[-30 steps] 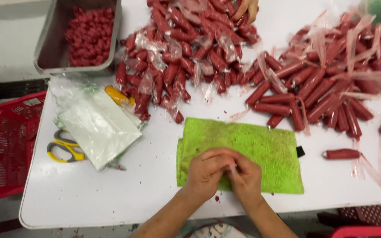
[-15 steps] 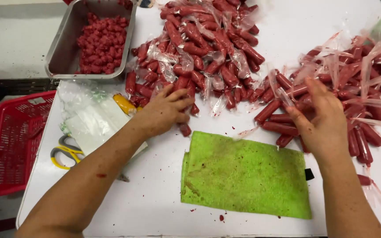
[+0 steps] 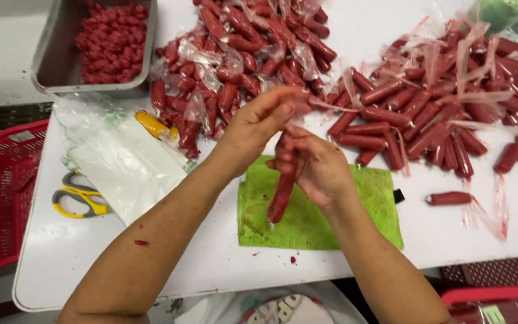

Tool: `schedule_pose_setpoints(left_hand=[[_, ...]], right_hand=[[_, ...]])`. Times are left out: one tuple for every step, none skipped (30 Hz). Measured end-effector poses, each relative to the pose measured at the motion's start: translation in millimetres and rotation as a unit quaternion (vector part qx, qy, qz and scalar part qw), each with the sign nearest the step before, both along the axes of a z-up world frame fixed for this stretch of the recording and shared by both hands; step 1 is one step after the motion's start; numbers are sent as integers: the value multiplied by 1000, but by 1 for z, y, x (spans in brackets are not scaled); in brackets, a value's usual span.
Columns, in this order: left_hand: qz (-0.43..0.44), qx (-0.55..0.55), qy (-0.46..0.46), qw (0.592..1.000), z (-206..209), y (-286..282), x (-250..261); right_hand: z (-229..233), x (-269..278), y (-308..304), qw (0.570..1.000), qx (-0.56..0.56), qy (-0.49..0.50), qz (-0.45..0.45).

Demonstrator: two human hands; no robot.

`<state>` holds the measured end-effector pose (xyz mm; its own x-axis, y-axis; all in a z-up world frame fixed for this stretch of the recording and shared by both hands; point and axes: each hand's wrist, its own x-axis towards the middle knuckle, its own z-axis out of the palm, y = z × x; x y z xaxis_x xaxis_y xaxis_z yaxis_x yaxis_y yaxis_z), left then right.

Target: The person wraps processed sausages in plastic film by hand, tying off the ends and placing them onto a pile.

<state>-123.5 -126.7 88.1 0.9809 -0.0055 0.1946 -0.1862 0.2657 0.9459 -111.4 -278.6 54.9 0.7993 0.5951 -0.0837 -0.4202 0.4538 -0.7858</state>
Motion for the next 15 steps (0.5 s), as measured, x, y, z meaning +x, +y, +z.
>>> schedule_pose_setpoints(left_hand=[[-44, -13, 10, 999, 1, 2, -10], [-90, -26, 16, 995, 4, 4, -17], [-94, -29, 17, 995, -12, -8, -30], [-107, -11, 70, 992, -27, -18, -42], [-119, 8, 123, 985, -43, -27, -53], [-121, 6, 125, 985, -50, -31, -61], [-107, 50, 154, 981, -58, -35, -70], [-93, 93, 182, 975, -66, -39, -78], [-94, 89, 183, 975, -55, -35, -84], [-106, 215, 142, 960, -44, -31, -88], [-115, 338, 98, 929, -33, -27, -92], [-118, 336, 95, 929, -29, -25, -96], [-116, 378, 57, 917, -24, -24, -100], [-118, 418, 16, 900, -19, -24, -102], [-124, 417, 11, 900, -16, -24, -105]], right_hand=[[1, -4, -5, 999, 46, -1, -10], [3, -5, -9, 995, 93, -5, -20], [-3, -8, -13, 996, 90, -5, -25], [-8, -8, -16, 995, 72, -10, -63], [-13, -8, -18, 993, 54, -14, -101], [-3, -12, -30, 993, 51, -12, -103], [5, -15, -41, 987, 24, -97, -126], [14, -19, -53, 972, -4, -182, -146], [38, -31, -66, 973, -9, -181, -146], [62, -42, -80, 875, -171, -411, -192], [86, -54, -94, 698, -320, -602, -218], [94, -63, -87, 696, -323, -602, -220], [102, -73, -80, 573, -489, -655, -60], [110, -83, -75, 411, -625, -656, 99], [97, -82, -81, 409, -631, -651, 96]])
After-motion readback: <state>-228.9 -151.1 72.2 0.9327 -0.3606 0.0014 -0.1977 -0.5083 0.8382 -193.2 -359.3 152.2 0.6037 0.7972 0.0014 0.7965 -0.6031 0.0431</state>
